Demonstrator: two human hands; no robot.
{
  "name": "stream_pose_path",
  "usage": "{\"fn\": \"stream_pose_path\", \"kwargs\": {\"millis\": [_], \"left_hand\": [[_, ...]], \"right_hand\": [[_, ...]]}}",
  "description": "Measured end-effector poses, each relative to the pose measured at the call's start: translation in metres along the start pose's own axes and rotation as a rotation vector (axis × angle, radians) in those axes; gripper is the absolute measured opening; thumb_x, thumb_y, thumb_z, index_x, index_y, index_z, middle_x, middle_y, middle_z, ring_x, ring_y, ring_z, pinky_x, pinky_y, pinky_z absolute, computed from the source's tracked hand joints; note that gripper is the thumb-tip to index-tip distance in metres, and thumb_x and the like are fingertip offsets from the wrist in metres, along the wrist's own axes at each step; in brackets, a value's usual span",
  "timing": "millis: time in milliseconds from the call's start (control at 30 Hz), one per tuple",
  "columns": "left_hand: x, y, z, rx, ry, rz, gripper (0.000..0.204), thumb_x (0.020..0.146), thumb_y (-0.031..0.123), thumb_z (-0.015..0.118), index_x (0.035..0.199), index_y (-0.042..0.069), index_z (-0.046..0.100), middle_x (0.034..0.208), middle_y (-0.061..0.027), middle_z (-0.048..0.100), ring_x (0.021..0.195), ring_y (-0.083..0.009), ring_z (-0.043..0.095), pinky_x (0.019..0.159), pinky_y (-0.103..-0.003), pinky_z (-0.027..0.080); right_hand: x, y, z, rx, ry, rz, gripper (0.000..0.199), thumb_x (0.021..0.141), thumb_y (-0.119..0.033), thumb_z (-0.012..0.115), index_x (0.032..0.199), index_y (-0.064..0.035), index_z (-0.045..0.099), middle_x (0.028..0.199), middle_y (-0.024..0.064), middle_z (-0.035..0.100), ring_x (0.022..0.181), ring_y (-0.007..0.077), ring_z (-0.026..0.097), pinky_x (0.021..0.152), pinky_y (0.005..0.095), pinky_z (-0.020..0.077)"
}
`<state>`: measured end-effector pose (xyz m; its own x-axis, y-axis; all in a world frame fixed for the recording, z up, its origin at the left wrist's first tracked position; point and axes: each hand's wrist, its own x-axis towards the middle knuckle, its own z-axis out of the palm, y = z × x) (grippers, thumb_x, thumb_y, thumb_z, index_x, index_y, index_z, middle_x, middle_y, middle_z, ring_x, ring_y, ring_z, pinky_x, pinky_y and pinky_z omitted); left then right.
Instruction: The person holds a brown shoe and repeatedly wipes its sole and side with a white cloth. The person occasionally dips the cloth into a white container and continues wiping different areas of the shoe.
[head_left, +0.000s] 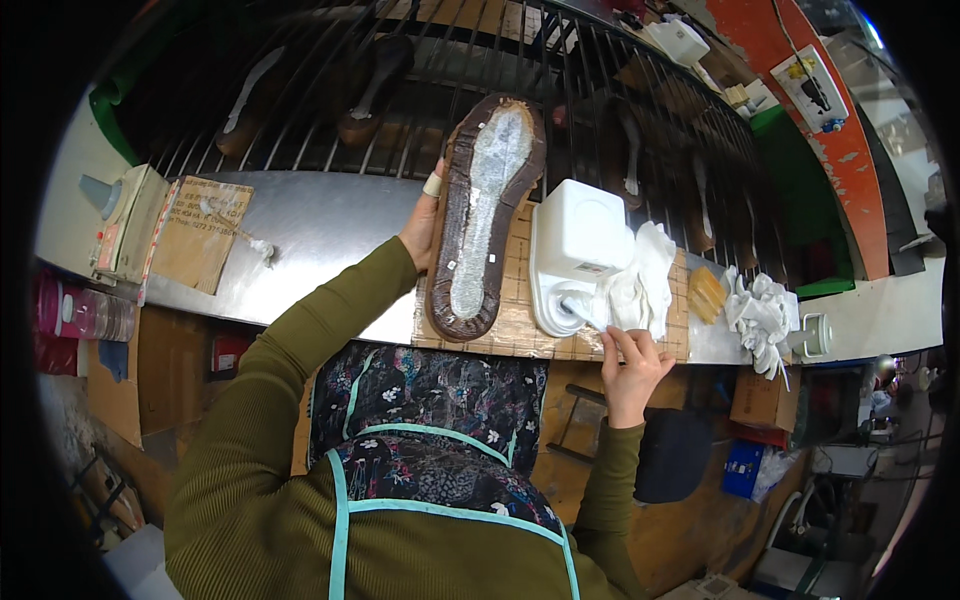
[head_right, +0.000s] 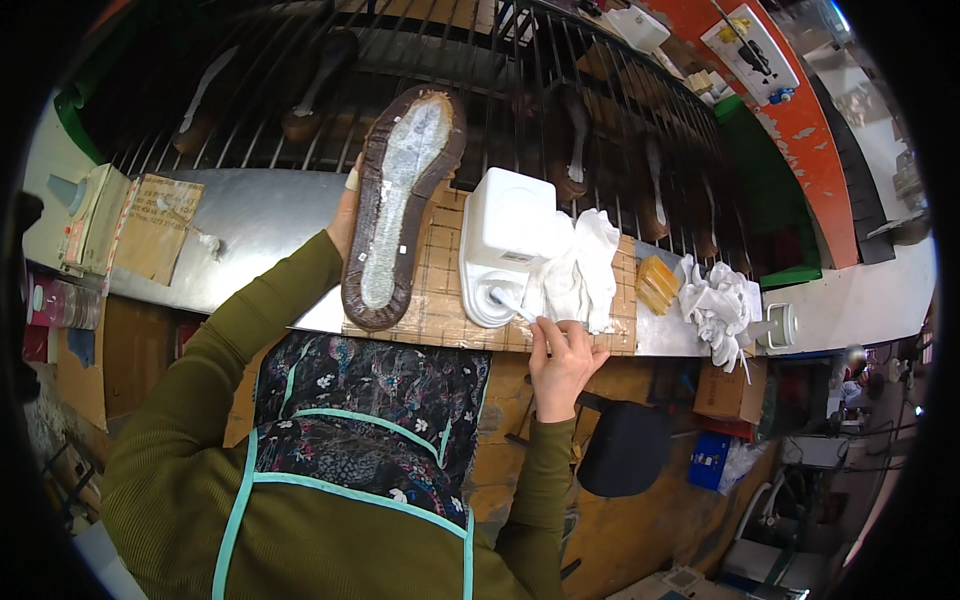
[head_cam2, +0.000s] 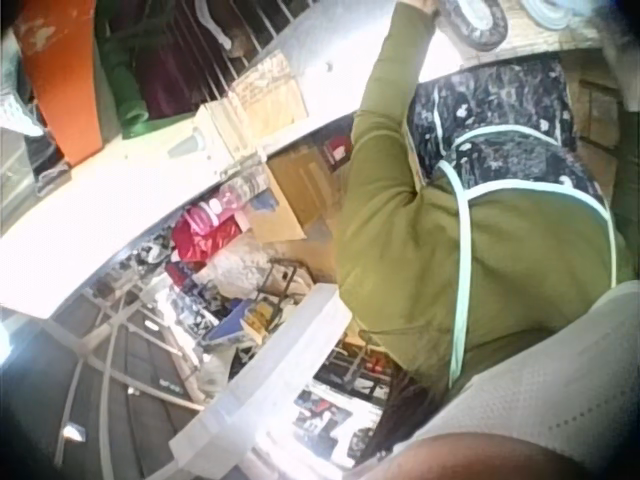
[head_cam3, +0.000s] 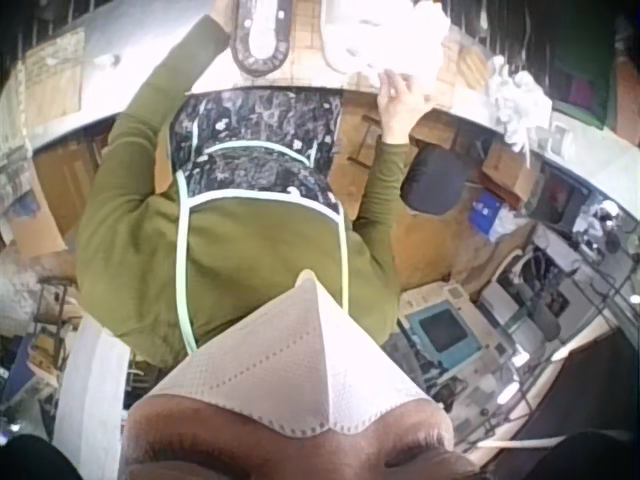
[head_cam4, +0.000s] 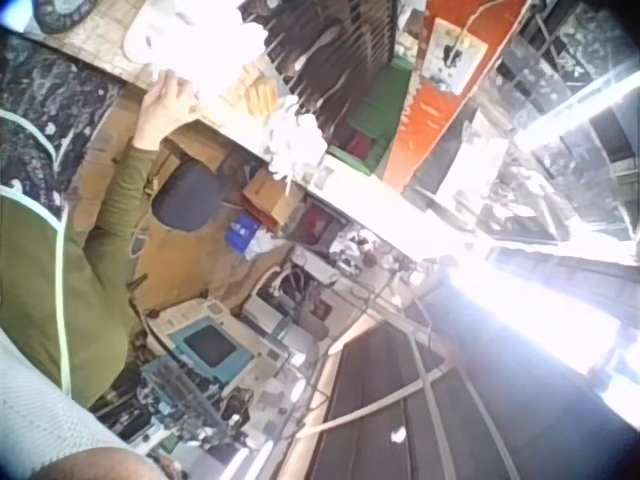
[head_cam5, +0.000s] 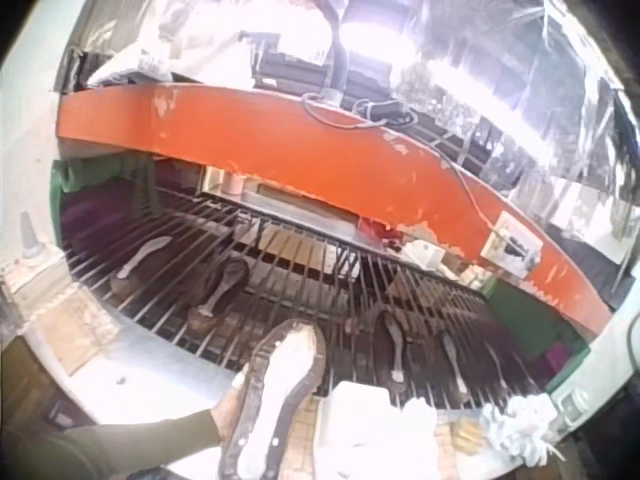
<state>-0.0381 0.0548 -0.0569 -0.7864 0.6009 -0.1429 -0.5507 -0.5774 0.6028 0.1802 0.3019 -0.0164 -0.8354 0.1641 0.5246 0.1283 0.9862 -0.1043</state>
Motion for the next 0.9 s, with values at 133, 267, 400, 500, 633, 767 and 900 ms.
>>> {"fn": "stream_pose_path", "kwargs": {"millis": [133,267,400,500,633,767,900], "left_hand": [[0.013,-0.009,0.0,0.1,-0.031,0.074,0.09,0.08,0.077,0.046,0.133,0.005,0.048,0.124,-0.0135,0.058,0.108,-0.02,0.06,0.094,-0.036,0.051],[0.009,-0.015,-0.005,0.127,-0.038,-0.025,0.103,0.075,0.085,0.039,0.14,0.006,0.039,0.134,-0.0148,0.05,0.117,-0.0234,0.054,0.101,-0.038,0.046],[0.006,-0.013,-0.015,0.041,-0.103,-0.069,0.108,0.071,0.087,0.04,0.143,0.006,0.036,0.139,-0.015,0.047,0.122,-0.0248,0.051,0.103,-0.04,0.043],[0.006,-0.016,-0.018,0.007,-0.163,-0.126,0.105,0.072,0.085,0.043,0.143,0.007,0.036,0.139,-0.0148,0.046,0.123,-0.0248,0.05,0.105,-0.04,0.043],[0.011,-0.02,-0.023,-0.053,-0.217,-0.157,0.102,0.073,0.082,0.046,0.142,0.008,0.037,0.138,-0.0147,0.048,0.124,-0.0252,0.051,0.105,-0.04,0.043],[0.015,-0.02,-0.013,-0.082,-0.211,-0.134,0.105,0.066,0.081,0.057,0.142,0.011,0.04,0.138,-0.0112,0.049,0.123,-0.023,0.051,0.105,-0.038,0.044],[0.016,-0.021,-0.013,-0.034,-0.243,-0.17,0.105,0.066,0.081,0.057,0.143,0.011,0.038,0.139,-0.0116,0.048,0.124,-0.0239,0.051,0.104,-0.039,0.044]], "right_hand": [[0.001,0.004,-0.007,0.208,-0.188,0.173,0.009,0.084,-0.02,0.07,0.083,-0.0116,0.071,0.065,0.0026,0.056,0.056,0.0134,0.048,0.064,0.03,0.0303],[-0.012,0.025,0.009,0.866,-0.431,0.653,0.015,0.091,-0.02,0.064,0.086,-0.0055,0.068,0.062,0.0011,0.057,0.053,0.007,0.045,0.052,0.0235,0.0317],[-0.001,0.025,0.006,1.27,-0.577,0.844,0.015,0.092,-0.017,0.063,0.091,-0.0022,0.065,0.069,-0.0005,0.061,0.061,0.003,0.047,0.057,0.0192,0.0353],[0.029,-0.005,0.001,1.165,-0.28,0.665,0.008,0.086,-0.008,0.069,0.092,-0.004,0.069,0.075,-0.0002,0.064,0.067,0.0051,0.051,0.062,0.0214,0.0363],[0.096,-0.059,-0.003,0.758,0.133,0.212,0.011,0.079,-0.009,0.074,0.09,-0.0072,0.073,0.078,0.0006,0.063,0.067,0.0089,0.054,0.069,0.0264,0.0346],[0.143,-0.086,0.012,0.488,0.081,0.092,0.014,0.076,-0.017,0.077,0.088,-0.0107,0.075,0.081,0.0005,0.06,0.066,0.0107,0.053,0.073,0.0289,0.0285],[0.163,-0.079,0.037,0.171,0.426,-0.027,0.014,0.077,-0.02,0.077,0.091,-0.0147,0.075,0.085,-0.0027,0.06,0.064,0.0103,0.05,0.073,0.0315,0.0254]]}}
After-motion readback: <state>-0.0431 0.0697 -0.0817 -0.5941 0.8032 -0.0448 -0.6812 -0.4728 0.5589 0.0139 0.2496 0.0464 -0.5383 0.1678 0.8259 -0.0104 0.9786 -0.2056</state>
